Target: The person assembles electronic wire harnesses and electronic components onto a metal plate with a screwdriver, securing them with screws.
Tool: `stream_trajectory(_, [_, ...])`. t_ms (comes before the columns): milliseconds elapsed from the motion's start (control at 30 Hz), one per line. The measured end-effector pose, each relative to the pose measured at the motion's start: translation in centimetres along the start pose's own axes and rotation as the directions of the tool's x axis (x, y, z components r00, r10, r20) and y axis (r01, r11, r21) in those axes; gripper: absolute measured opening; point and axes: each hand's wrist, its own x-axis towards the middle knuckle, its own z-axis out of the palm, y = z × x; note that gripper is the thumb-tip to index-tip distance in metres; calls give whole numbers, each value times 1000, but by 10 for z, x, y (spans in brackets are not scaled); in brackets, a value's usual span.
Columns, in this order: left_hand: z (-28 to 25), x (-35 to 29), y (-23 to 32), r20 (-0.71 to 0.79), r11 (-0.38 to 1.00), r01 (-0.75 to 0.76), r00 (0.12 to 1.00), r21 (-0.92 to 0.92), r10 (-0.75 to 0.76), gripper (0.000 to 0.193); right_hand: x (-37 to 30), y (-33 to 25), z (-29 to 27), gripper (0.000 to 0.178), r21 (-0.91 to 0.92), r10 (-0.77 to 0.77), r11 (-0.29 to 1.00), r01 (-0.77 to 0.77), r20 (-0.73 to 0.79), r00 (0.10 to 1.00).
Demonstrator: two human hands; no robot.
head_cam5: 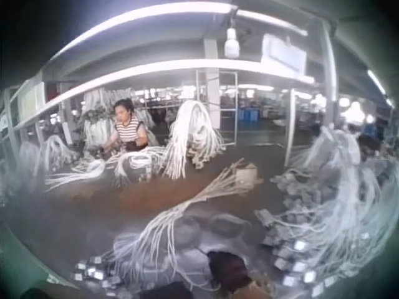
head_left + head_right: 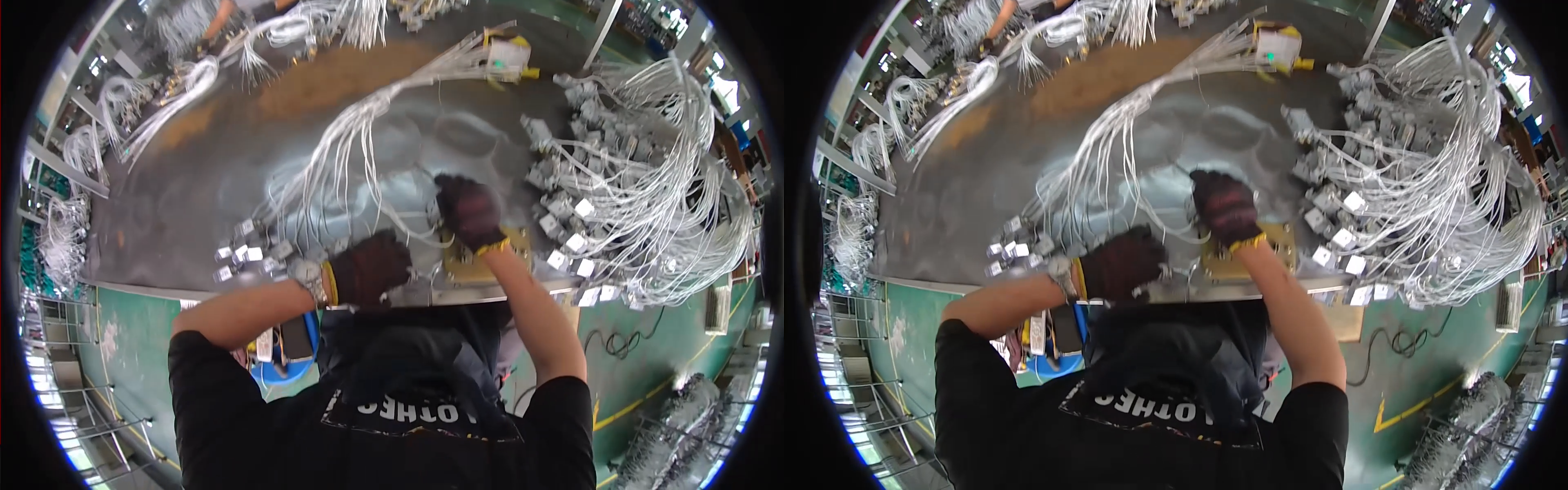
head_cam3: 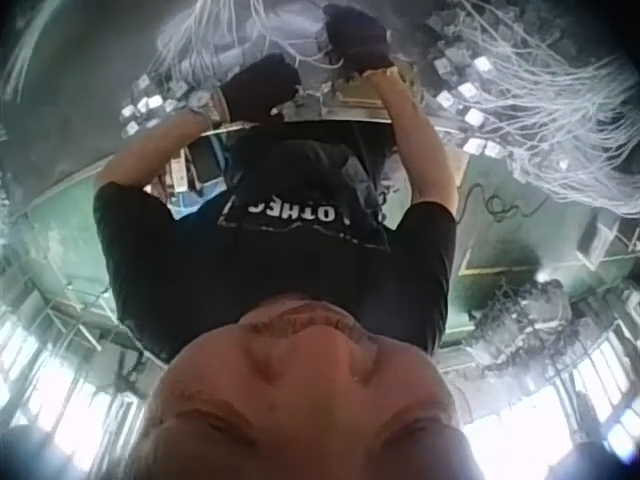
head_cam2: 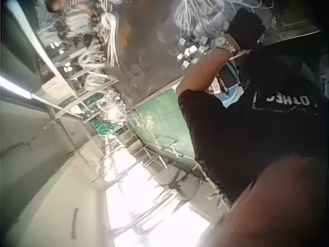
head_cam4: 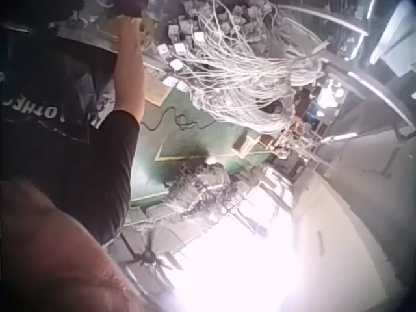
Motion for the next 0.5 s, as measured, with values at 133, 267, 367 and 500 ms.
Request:
stream_trajectory(133, [-8,17,-5,73,999,42,997,-27,-40,47,5,7,1,27,0,17,1000,-17,-81,997])
stream_trajectory(267, [-9,36,3,134,989,145,981,-32,-140,56,3,17,5,28,-16,47,999,-49,-89,995])
stream_trajectory(367, [4,48,4,52,983,170,985,-71,-167,57,5,22,2,29,-15,51,998,-53,-87,995])
stream_trajectory(500, [-2,70,7,104,892,339,941,-299,-322,58,2,26,-1,29,-36,76,996,-78,-54,996])
